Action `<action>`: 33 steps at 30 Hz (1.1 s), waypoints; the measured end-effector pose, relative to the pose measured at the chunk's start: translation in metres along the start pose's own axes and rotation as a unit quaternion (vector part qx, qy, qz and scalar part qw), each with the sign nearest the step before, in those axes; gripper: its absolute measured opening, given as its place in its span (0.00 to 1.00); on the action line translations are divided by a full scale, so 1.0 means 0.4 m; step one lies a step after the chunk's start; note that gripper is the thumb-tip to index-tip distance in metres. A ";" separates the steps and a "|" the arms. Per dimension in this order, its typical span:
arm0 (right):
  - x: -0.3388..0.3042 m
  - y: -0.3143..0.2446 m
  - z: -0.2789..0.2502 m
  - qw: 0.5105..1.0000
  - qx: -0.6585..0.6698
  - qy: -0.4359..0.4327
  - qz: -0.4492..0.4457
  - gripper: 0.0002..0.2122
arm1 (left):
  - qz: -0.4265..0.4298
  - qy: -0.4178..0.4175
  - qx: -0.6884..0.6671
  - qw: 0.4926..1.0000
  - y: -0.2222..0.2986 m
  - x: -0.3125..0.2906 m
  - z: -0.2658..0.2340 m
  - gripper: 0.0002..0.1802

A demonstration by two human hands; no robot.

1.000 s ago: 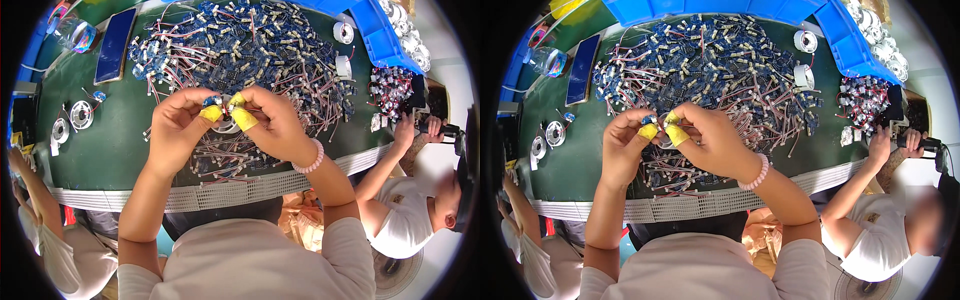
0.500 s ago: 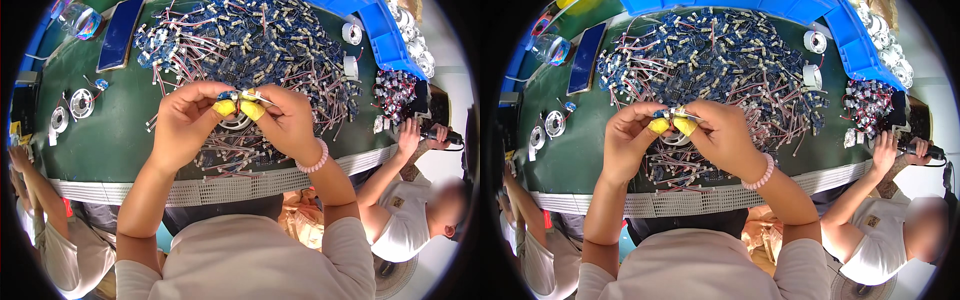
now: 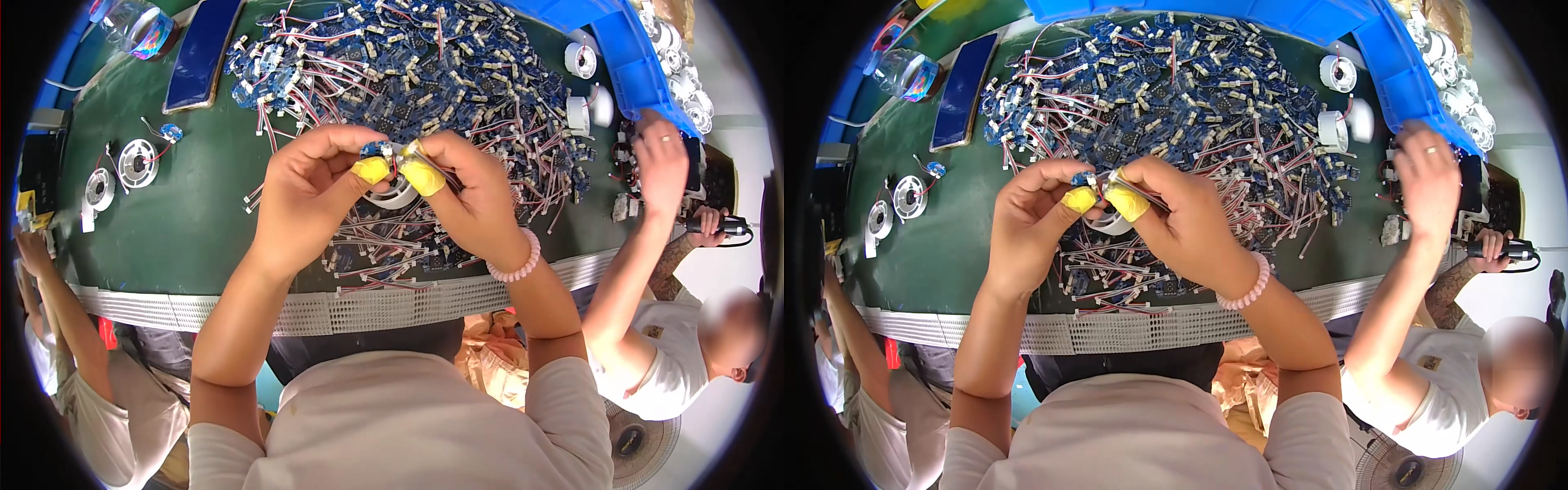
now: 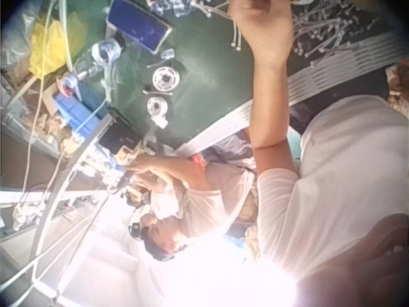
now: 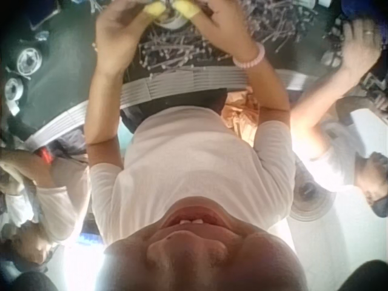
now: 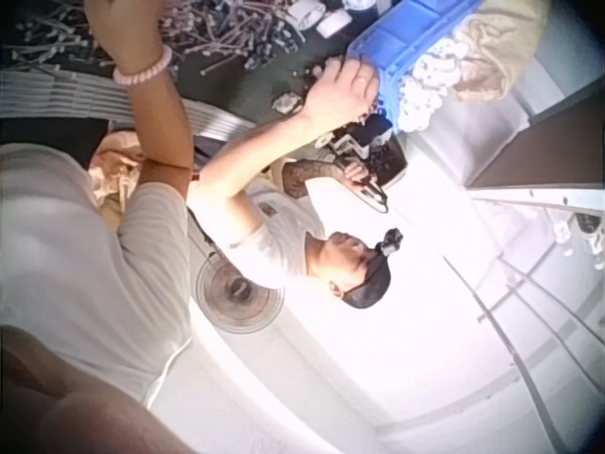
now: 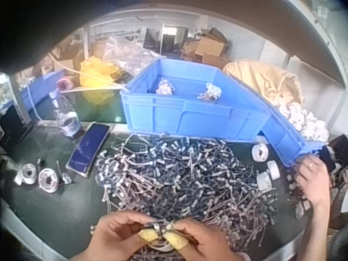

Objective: Assembling small electronic components by applying adhesive tape.

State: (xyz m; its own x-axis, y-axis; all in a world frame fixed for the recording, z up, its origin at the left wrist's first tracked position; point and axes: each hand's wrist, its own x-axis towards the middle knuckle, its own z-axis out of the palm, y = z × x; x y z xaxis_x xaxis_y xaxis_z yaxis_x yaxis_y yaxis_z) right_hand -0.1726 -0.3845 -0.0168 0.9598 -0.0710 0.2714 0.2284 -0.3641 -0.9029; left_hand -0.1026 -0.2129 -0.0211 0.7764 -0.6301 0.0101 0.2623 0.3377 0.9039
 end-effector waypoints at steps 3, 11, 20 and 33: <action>0.009 -0.005 0.012 0.999 0.032 -0.014 0.010 0.05 | -0.012 0.007 0.017 1.000 0.011 -0.001 -0.005 0.12; -0.044 -0.010 -0.027 0.983 -0.175 0.034 -0.042 0.08 | 0.104 0.041 0.209 0.971 -0.023 -0.008 0.034 0.13; -0.062 0.043 -0.024 0.991 -0.132 -0.012 0.017 0.07 | 0.180 0.074 0.263 0.945 -0.020 -0.022 0.036 0.10; -0.070 0.045 -0.036 0.981 -0.190 -0.015 -0.048 0.07 | 0.156 0.008 0.180 0.971 -0.009 -0.019 0.018 0.11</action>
State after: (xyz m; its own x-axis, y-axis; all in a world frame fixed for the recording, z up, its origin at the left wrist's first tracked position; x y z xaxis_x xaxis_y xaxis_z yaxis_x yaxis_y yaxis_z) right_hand -0.1978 -0.4024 -0.0361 0.9425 0.0049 0.3342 0.2458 -0.6876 -0.6832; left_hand -0.1136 -0.2143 -0.0214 0.7958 -0.5236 0.3042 -0.2029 0.2427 0.9486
